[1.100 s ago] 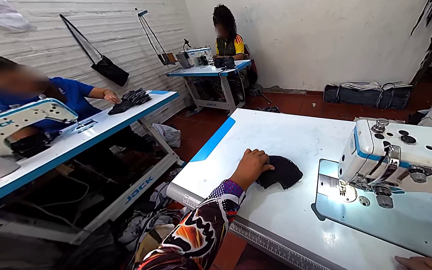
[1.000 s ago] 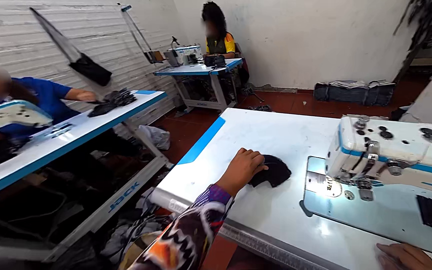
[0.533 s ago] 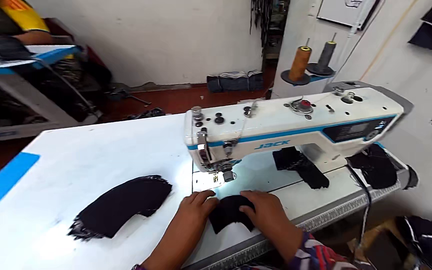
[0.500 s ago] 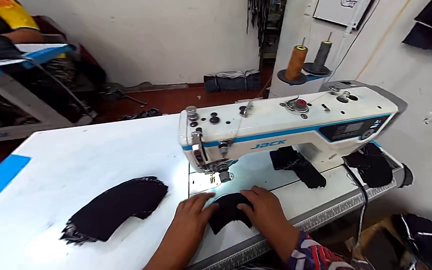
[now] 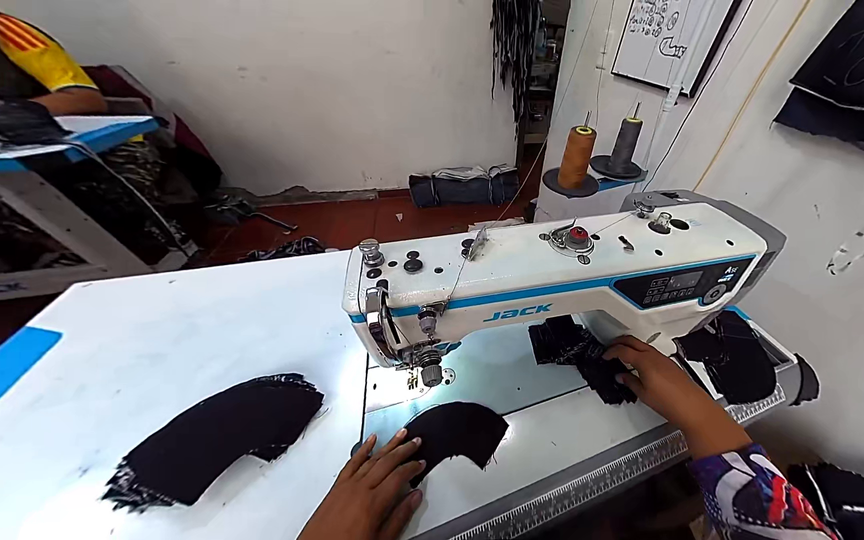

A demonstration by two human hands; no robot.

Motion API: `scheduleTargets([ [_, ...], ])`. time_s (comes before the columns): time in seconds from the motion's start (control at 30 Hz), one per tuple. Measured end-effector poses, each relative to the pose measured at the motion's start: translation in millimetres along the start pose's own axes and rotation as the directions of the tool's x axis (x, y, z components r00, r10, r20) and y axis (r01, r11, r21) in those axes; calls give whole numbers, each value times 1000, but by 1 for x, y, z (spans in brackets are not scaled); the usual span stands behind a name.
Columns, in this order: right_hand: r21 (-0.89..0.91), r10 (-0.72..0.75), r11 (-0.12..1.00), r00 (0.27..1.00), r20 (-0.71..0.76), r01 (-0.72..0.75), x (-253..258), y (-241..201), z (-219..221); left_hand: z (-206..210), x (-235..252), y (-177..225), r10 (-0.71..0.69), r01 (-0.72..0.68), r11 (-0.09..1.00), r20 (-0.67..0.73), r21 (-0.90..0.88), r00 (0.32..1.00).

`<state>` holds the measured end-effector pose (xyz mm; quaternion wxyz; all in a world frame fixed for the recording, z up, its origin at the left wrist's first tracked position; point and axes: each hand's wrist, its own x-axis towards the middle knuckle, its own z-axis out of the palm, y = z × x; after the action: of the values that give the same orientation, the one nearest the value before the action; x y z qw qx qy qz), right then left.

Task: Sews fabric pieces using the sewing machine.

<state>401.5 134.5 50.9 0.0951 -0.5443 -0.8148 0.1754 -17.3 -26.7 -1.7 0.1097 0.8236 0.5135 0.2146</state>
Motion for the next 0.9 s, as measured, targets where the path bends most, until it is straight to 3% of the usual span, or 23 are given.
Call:
scheduleTargets([
  [0.17, -77, 14, 997, 992, 125, -4, 5, -9, -8, 0, -2, 0, -13, 13, 1000, 3, 10, 1000],
  [0.3, -154, 68, 987, 987, 145, -45, 6, -15, -10, -2, -1, 0, -25, 25, 1000, 25, -5, 999],
  [0.53, -55, -1, 998, 1000, -13, 1, -1, 4, 2, -3, -1, -2, 59, -66, 994, -88, -82, 994],
  [0.77, -99, 64, 993, 997, 51, -58, 1, 0, -7, 1, -5, -8, 118, -132, 990, -202, -58, 972],
  [0.9, -153, -118, 983, 985, -129, 97, -3, 10, 5, -1, 0, -9, 112, -130, 990, -250, -58, 962],
])
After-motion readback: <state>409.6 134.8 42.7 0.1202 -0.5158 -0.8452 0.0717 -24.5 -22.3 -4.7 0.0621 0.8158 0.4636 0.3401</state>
